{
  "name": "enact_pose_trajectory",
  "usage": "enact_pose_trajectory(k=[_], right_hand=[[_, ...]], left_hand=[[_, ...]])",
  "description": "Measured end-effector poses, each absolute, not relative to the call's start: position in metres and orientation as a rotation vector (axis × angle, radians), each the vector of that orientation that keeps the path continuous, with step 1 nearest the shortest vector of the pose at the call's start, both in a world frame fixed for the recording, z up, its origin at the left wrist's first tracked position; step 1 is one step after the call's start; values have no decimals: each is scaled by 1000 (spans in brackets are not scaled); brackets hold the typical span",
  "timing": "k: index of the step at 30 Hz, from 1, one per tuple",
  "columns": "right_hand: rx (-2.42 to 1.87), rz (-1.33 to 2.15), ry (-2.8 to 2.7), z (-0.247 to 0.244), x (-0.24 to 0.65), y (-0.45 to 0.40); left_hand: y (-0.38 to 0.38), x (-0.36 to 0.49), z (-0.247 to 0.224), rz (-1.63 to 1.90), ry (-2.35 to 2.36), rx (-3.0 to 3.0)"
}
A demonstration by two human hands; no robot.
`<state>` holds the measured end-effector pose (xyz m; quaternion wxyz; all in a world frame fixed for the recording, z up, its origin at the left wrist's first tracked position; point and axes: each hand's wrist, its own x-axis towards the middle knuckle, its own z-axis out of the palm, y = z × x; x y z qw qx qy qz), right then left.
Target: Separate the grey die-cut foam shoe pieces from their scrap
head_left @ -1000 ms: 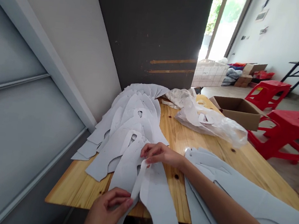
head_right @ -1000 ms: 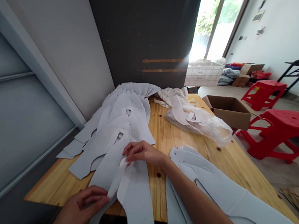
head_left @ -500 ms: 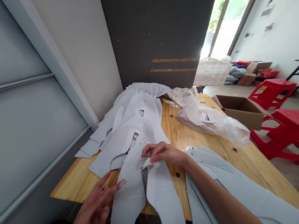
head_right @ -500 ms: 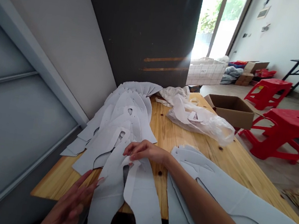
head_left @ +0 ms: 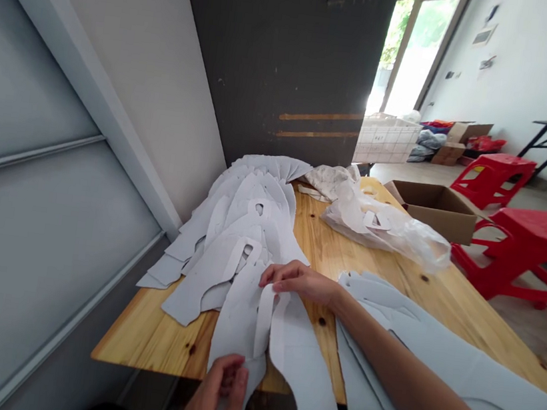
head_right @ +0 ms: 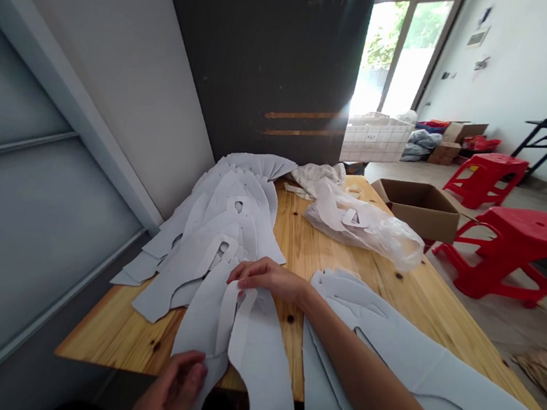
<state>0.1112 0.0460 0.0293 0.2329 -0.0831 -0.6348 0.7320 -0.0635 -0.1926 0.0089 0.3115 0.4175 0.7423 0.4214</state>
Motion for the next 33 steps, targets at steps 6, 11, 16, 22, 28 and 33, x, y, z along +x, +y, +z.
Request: enact_pose_trajectory(k=[6, 11, 16, 22, 28, 33], right_hand=[[-299, 1977, -1776, 29, 106, 43], [-335, 1927, -1810, 26, 103, 41], [-433, 1822, -1891, 25, 98, 37], [-657, 1580, -2003, 23, 86, 24], [-777, 1492, -2055, 24, 78, 16], [-850, 1403, -2113, 24, 74, 12]], left_hand=[[-173, -89, 46, 854, 1984, 1379], [-163, -95, 49, 800, 1928, 1397], [-170, -93, 44, 798, 1977, 1329], [-178, -88, 48, 710, 2035, 1246], [-179, -80, 34, 645, 2068, 1269], [-180, -81, 33, 637, 2084, 1277]])
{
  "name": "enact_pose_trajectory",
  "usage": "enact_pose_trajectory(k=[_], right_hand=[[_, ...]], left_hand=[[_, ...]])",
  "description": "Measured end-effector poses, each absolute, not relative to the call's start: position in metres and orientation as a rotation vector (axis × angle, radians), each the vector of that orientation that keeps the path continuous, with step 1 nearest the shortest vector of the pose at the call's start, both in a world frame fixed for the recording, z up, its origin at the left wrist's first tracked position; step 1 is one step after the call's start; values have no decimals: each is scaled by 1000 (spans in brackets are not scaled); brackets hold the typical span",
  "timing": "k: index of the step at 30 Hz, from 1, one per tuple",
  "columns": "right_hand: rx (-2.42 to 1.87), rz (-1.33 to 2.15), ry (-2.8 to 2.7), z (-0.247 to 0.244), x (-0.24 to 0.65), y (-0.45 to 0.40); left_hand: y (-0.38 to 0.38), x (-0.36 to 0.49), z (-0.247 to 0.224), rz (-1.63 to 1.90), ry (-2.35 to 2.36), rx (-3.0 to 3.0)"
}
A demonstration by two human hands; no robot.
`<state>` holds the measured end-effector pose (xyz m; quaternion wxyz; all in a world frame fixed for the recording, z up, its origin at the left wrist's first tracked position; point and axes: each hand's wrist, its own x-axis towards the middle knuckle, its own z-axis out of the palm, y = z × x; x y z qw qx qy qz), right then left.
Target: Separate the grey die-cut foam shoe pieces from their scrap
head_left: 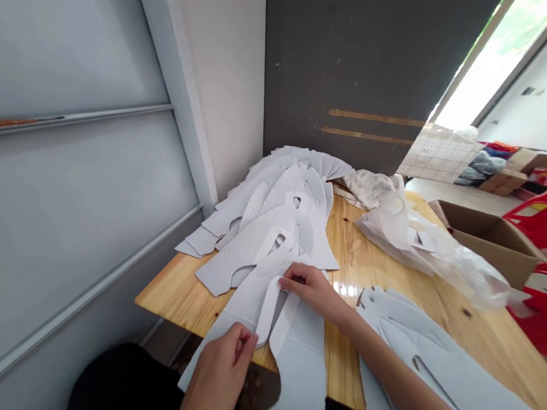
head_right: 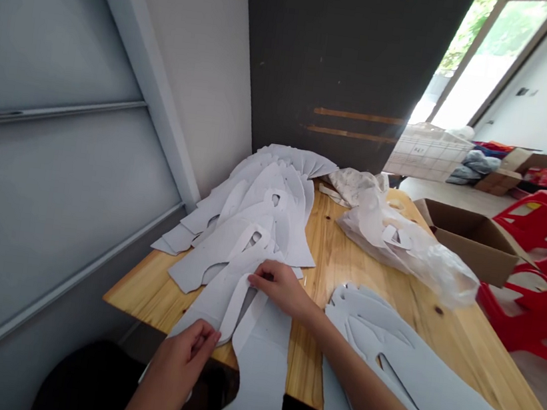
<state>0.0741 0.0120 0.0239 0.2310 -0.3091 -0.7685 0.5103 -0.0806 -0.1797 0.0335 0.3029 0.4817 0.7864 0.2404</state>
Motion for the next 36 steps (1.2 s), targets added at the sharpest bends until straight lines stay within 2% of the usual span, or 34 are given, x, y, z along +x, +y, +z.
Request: enact_pose_trajectory(k=[36], right_hand=[[-857, 1014, -2243, 26, 65, 1]], left_hand=[[-168, -84, 28, 481, 2232, 1415]])
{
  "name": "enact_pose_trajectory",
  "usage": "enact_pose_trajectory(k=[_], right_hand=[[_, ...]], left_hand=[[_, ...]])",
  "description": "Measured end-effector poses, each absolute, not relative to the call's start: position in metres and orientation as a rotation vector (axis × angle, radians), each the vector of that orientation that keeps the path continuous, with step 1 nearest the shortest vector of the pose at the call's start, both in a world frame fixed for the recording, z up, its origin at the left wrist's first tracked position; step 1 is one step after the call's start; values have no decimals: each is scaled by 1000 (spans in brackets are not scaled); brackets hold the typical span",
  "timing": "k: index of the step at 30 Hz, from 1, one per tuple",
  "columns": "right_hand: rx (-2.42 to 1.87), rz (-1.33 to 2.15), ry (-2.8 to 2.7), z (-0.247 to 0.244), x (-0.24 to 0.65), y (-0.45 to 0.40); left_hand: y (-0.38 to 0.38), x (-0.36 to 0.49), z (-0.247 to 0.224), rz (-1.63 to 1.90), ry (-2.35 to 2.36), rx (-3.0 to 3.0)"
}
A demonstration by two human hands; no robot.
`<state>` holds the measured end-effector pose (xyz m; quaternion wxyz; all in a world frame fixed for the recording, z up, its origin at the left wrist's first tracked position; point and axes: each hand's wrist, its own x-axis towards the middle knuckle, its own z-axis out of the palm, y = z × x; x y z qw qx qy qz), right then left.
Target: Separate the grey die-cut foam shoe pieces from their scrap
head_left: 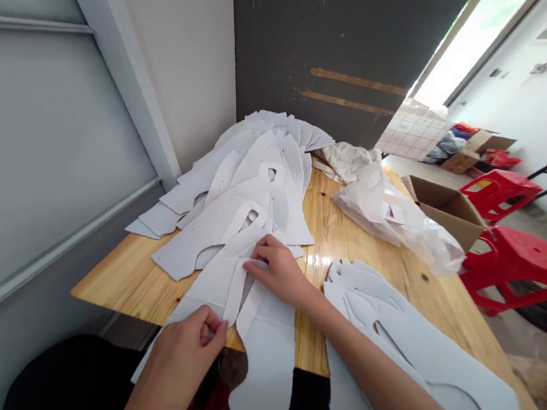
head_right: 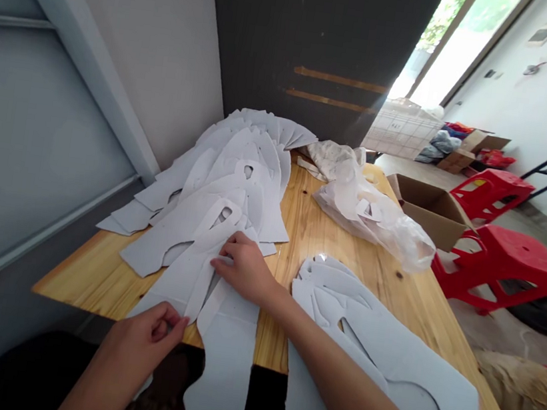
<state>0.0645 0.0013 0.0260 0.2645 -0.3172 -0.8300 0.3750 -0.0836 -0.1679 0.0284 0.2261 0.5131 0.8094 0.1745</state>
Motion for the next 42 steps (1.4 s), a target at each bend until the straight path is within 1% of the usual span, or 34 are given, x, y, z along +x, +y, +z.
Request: enact_pose_trajectory(k=[11, 16, 27, 34, 42], right_hand=[[-823, 880, -2302, 20, 65, 1], [-835, 804, -2358, 20, 65, -1], [-883, 753, -2362, 17, 63, -6], [-901, 658, -2381, 15, 62, -8], [-979, 499, -2424, 15, 59, -12]], left_hand=[[-164, -86, 27, 487, 2236, 1420], [-163, -86, 28, 444, 2230, 1391], [-160, -86, 29, 374, 2224, 1408], [-158, -86, 33, 348, 2200, 1434], [-154, -85, 40, 229, 2196, 1421]])
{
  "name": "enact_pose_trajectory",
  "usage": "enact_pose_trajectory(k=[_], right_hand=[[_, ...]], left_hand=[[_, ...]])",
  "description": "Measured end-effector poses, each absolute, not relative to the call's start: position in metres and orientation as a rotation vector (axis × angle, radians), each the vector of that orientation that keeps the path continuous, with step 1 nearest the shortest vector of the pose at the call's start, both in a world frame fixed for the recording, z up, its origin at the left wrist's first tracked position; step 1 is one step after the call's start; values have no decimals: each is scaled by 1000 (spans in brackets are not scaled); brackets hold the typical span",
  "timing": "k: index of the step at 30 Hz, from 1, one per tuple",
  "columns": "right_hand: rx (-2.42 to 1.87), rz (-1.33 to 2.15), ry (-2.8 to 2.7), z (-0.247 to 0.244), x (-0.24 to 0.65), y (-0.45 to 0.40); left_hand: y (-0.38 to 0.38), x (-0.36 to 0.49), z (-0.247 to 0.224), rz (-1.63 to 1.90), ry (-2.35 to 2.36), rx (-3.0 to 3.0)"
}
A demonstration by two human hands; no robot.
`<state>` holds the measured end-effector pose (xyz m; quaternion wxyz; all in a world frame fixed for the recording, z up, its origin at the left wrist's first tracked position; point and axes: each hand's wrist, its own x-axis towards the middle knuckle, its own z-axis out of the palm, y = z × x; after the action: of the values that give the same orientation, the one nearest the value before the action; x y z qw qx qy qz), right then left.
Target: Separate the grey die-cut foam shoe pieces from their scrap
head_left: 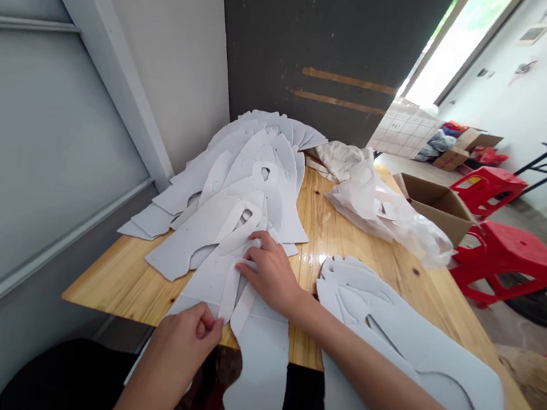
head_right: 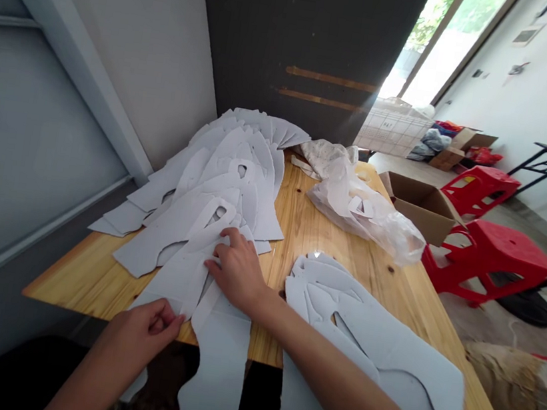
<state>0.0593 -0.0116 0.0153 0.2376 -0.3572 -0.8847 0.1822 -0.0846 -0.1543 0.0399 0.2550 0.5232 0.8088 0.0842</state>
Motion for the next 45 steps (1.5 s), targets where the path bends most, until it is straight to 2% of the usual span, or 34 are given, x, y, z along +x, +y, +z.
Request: enact_pose_trajectory(k=[10, 16, 25, 36, 42, 45], right_hand=[[-1018, 493, -2379, 23, 61, -7], [-970, 859, -2243, 30, 72, 7], [-957, 905, -2384, 37, 81, 7], [-1024, 1105, -2292, 36, 82, 5], [-957, 1079, -2356, 42, 79, -1], [-919, 1176, -2332, 43, 79, -4]], left_hand=[[-149, -92, 41, 192, 2210, 1467], [-161, -105, 41, 181, 2261, 1475], [-117, -97, 51, 838, 2115, 1681], [-101, -98, 14, 1010, 2023, 1784], [-104, -100, 12, 1092, 1981, 1754], [-106, -102, 16, 1068, 1943, 1756]])
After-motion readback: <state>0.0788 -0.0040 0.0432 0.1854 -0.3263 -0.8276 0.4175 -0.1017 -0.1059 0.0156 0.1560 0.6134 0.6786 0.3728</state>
